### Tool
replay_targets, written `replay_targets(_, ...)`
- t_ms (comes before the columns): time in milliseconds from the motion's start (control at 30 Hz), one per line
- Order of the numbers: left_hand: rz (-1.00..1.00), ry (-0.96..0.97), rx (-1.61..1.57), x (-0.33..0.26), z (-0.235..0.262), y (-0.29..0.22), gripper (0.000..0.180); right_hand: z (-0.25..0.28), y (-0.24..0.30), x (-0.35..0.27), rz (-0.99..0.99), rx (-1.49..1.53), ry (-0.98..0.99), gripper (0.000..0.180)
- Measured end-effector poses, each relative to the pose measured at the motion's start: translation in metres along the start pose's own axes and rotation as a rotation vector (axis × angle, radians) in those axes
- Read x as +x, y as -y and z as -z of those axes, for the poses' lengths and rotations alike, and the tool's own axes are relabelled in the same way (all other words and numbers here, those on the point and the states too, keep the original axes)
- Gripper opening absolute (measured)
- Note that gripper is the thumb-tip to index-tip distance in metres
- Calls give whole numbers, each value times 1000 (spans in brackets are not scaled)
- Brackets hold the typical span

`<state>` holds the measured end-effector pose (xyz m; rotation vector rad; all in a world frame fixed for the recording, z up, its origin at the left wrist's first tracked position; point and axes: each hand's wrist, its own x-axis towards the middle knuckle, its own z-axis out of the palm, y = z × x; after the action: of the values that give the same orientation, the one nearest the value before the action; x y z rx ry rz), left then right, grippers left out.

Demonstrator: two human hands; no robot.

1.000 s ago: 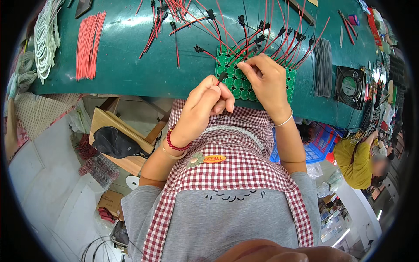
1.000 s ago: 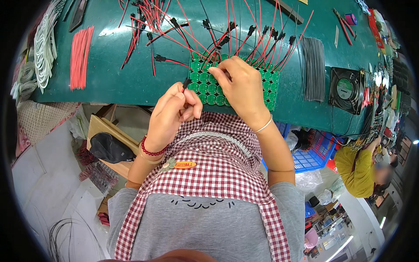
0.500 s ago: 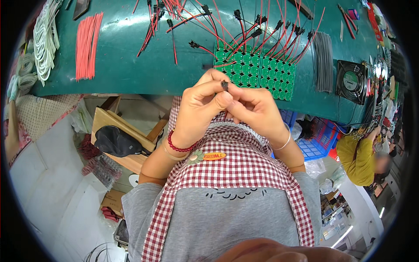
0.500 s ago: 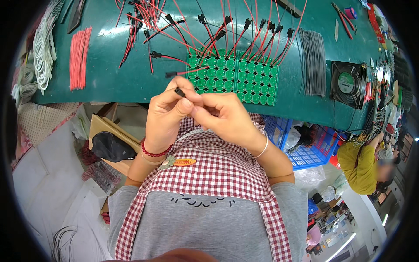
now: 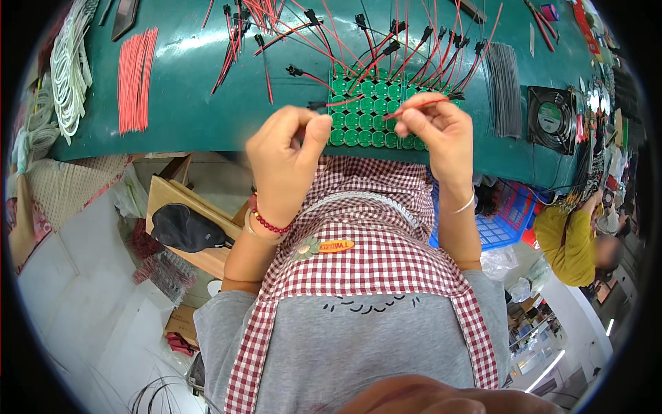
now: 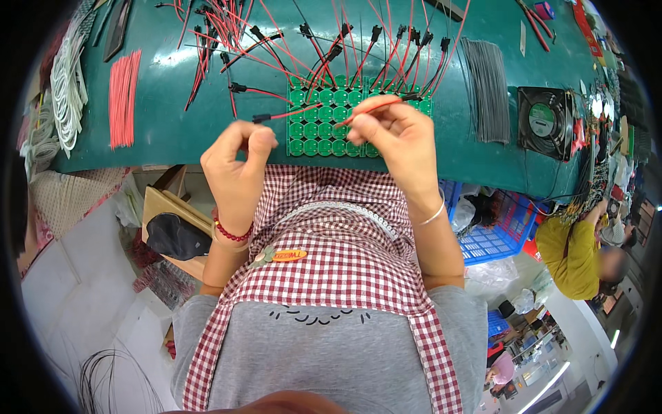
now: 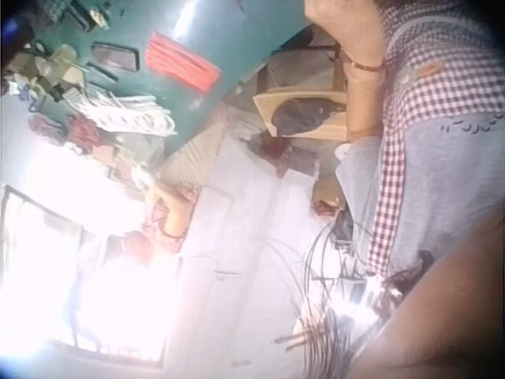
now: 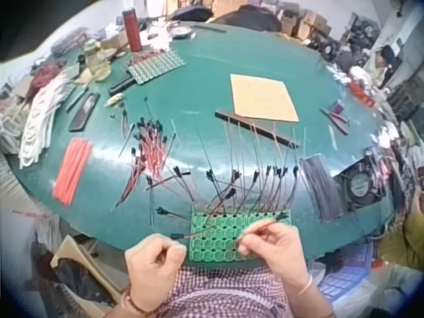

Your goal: The person connects wire harnesses to a circuit board and then inserts red and black wire strips into the board connectors by hand.

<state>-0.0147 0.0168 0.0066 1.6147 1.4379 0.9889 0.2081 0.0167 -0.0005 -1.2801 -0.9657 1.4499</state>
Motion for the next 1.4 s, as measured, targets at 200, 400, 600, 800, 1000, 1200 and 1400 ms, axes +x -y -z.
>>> replay_targets(200,-127,-103,-115,23,-26,-18,8,-1,-18,19,102,-57,-97,11)
replay_targets(400,-318,5,-119,45,-43,-7,9,-6,-19,21,68,-142,-149,10)
replay_targets(600,-363,173,-359,49,-46,13,22,-6,-18,22,62,-217,-167,9)
replay_targets(800,-250,259,-655,39,-39,21,33,-5,-21,22,84,-270,-175,10)
replay_targets(1000,-19,218,-400,19,-37,5,27,-9,-9,12,97,-151,-143,10)
replay_targets(1200,4,214,-324,9,-44,-6,14,-12,11,-5,138,-93,-20,10)
replay_targets(1400,43,70,-258,1,-54,-14,17,-26,-4,-10,717,-729,-246,10)
